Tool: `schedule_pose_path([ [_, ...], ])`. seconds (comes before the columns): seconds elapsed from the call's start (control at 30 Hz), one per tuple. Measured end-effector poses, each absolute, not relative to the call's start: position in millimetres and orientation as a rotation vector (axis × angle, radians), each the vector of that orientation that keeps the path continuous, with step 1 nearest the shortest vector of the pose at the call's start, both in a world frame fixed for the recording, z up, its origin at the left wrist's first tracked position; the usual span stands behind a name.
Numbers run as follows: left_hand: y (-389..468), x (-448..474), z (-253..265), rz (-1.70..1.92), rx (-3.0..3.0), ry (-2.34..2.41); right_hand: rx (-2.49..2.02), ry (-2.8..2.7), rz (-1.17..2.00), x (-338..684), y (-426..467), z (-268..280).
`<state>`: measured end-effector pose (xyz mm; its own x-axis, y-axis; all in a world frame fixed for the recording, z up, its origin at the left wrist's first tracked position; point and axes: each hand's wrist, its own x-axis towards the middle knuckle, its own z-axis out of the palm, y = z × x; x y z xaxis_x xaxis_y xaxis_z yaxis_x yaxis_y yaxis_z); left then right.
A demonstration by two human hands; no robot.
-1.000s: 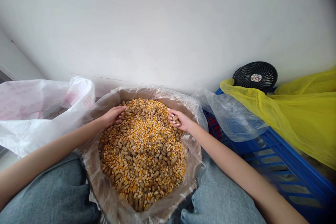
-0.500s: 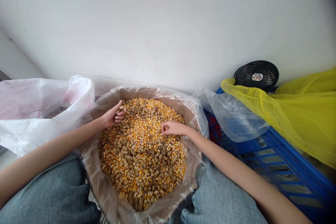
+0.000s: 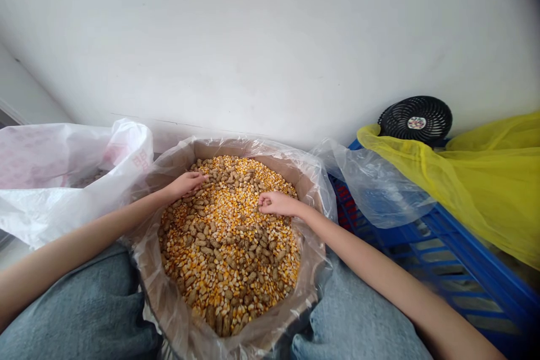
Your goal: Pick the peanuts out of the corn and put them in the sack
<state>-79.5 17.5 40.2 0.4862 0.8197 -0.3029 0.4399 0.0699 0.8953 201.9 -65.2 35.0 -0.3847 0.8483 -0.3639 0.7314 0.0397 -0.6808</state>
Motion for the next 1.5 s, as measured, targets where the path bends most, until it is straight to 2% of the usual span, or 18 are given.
schedule_pose_path([
  [0.1,20,-84,39,0.022,2.114,1.036,-1.462,-1.624,1.703,203,-63,42],
  [0.23,22,-90,37,-0.263,2.324,0.94,-1.097,-1.121,1.999,209,-61,53],
  [0.33,22,-90,35,-0.204,2.205,0.89,-0.915,-0.936,2.092,213,-59,58],
  [0.47,19,-86,37,0.082,1.746,0.927,-0.785,-0.823,2.093,217,-57,60],
  [0.67,18,-80,49,0.469,0.881,0.808,-0.821,-0.799,1.988,219,-57,60],
  [0.87,23,-84,52,0.636,0.676,0.746,-1.167,-1.098,1.818,211,-59,54],
  [1.0,21,-81,46,0.598,0.929,0.906,-1.538,-1.614,1.52,206,-62,41],
  [1.1,18,-79,41,0.467,1.455,1.096,-1.648,-2.065,1.092,202,-64,33],
  [1.2,15,-78,38,0.187,2.053,1.147,-1.702,-2.354,0.768,196,-67,31],
  [1.33,13,-79,36,-0.166,2.345,1.174,-1.76,-2.564,0.614,188,-72,30],
  [1.5,14,-81,32,-0.234,2.394,1.159,-1.744,-2.653,0.525,187,-73,25],
])
